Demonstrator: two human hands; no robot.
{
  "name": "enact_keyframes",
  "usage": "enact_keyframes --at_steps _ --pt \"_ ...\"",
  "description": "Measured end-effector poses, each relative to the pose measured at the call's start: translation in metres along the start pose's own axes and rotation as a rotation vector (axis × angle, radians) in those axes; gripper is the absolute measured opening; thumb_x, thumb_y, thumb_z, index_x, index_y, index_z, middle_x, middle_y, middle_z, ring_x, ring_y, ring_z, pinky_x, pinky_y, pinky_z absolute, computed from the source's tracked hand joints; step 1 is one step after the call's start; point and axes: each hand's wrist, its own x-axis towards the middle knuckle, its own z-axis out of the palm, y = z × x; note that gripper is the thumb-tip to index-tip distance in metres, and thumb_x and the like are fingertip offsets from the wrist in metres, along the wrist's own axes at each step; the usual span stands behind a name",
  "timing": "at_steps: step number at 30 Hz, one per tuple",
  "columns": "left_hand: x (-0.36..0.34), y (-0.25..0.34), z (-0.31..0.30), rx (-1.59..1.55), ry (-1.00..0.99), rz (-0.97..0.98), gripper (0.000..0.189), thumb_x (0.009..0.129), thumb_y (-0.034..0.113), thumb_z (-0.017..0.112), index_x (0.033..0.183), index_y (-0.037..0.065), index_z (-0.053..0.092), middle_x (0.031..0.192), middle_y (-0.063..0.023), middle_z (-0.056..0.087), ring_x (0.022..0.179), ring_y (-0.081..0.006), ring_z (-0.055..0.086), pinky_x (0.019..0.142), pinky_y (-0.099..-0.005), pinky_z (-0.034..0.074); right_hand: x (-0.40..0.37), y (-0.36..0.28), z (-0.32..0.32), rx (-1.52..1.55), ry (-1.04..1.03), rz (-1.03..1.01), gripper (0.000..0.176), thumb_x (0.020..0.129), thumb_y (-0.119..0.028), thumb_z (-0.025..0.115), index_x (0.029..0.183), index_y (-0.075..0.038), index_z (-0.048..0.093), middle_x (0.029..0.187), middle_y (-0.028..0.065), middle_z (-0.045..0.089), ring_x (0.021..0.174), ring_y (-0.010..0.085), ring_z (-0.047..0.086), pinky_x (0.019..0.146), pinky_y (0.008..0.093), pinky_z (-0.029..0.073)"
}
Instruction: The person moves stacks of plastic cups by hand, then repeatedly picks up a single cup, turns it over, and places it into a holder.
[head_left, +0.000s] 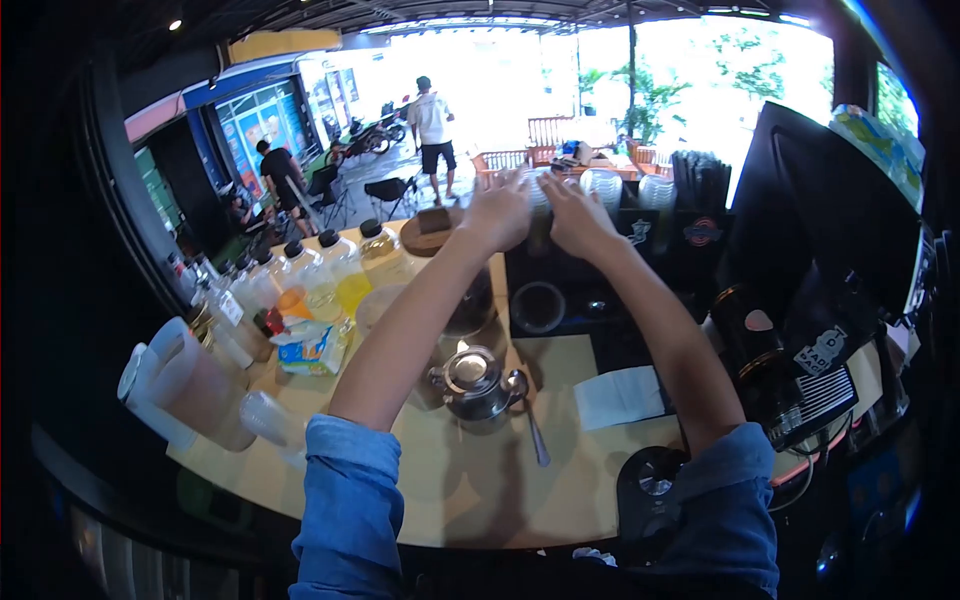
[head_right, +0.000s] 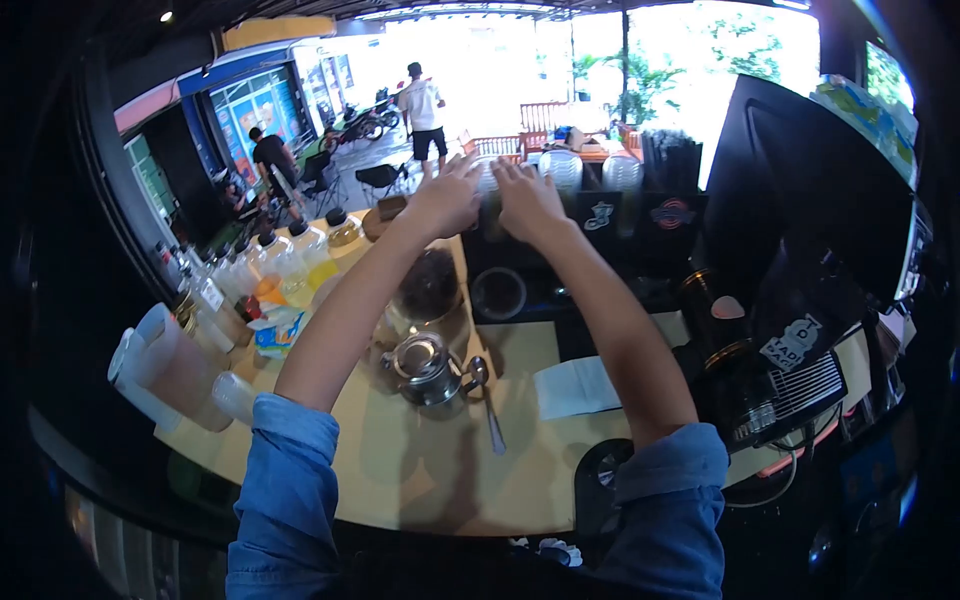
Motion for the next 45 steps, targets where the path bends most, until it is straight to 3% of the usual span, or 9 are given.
enact_keyframes --at_steps 4,9,13,17,22,24,27,31,45 --pt "-0.036 0.013 -0.028 0.065 0.076 0.081 0.037 0.086 0.023 0.048 0.115 0.0 0.054 0.13 -0.0185 0.047 0.126 -0.0289 0.042 0.103 -0.0517 0.032 0.003 -0.009 -0.002 0.013 0.056 0.045 0.055 0.078 -0.012 0.054 0.131 -0.007 0.041 0.141 0.0124 0.037 0.124 0.0328 0.042 0.102 0.0545 0.032" --pt "-0.105 0.007 -0.076 0.023 0.032 0.101 0.026 0.084 0.022 0.051 0.096 0.0 0.06 0.099 -0.0122 0.061 0.09 -0.0278 0.062 0.077 -0.041 0.051 -0.014 -0.066 -0.036 0.285 0.392 -0.111 0.019 0.078 -0.015 0.058 0.093 -0.002 0.055 0.101 0.0161 0.057 0.09 0.0357 0.058 0.076 0.0444 0.046" --pt "-0.194 -0.008 -0.111 -0.033 0.037 0.093 0.022 0.084 0.022 0.052 0.085 0.002 0.06 0.09 -0.0101 0.061 0.08 -0.0269 0.063 0.068 -0.0404 0.052 -0.045 -0.15 -0.074 0.414 0.235 -0.084 0.017 0.077 -0.016 0.06 0.067 -0.002 0.055 0.069 0.0124 0.058 0.069 0.0311 0.059 0.06 0.0392 0.046" --pt "-0.288 -0.039 -0.127 -0.187 0.166 0.075 0.02 0.083 0.022 0.055 0.083 0.002 0.059 0.083 -0.0086 0.06 0.072 -0.0254 0.063 0.064 -0.0379 0.05 -0.087 -0.231 -0.066 0.503 0.148 -0.243 0.015 0.073 -0.011 0.062 0.066 -0.002 0.053 0.072 0.0114 0.058 0.071 0.0304 0.06 0.061 0.0396 0.046" --pt "-0.404 -0.103 -0.1 -0.688 0.616 -0.079 0.014 0.081 0.014 0.063 0.084 0.002 0.056 0.076 -0.006 0.057 0.071 -0.0171 0.06 0.066 -0.0297 0.047 -0.15 -0.322 -0.005 0.575 -0.153 -0.301 0.025 0.073 -0.017 0.067 0.089 -0.004 0.053 0.093 0.0109 0.058 0.083 0.031 0.06 0.071 0.0403 0.047" --pt "-0.451 -0.144 -0.045 -0.963 0.834 -0.282 0.03 0.079 0.018 0.067 0.103 0.004 0.053 0.096 -0.0081 0.056 0.088 -0.016 0.057 0.076 -0.0321 0.045 -0.165 -0.346 0.029 0.626 -0.242 -0.308 0.035 0.073 -0.021 0.069 0.099 -0.006 0.052 0.101 0.0113 0.058 0.089 0.0308 0.059 0.075 0.0406 0.048" --pt "-0.494 -0.166 0.015 -1.041 0.824 -0.423 0.063 0.071 0.017 0.073 0.123 0.004 0.04 0.118 -0.0131 0.048 0.105 -0.0226 0.052 0.085 -0.0376 0.045 -0.166 -0.376 0.073 0.881 -0.387 -0.199 0.094 0.064 -0.034 0.081 0.136 -0.003 0.029 0.13 0.0204 0.041 0.109 0.03 0.051 0.089 0.0383 0.046" --pt "-0.514 -0.162 0.059 -1.122 0.441 -0.406 0.104 0.062 0.021 0.081 0.138 0.005 0.013 0.133 -0.0168 0.036 0.121 -0.0289 0.043 0.097 -0.0406 0.04 -0.164 -0.406 0.122 1.145 -0.44 0.017 0.121 0.053 -0.031 0.086 0.142 -0.002 0.01 0.136 0.026 0.034 0.124 0.0346 0.04 0.101 0.0421 0.037" --pt "-0.507 -0.153 0.057 -1.08 0.215 -0.537 0.126 0.051 0.023 0.088 0.139 0.003 0.0 0.126 -0.0242 0.045 0.115 -0.0346 0.05 0.096 -0.0414 0.042 -0.178 -0.438 0.126 1.235 -0.298 0.071 0.095 0.052 -0.021 0.081 0.13 0.002 0.032 0.123 0.0175 0.048 0.115 0.0271 0.05 0.098 0.0366 0.041"
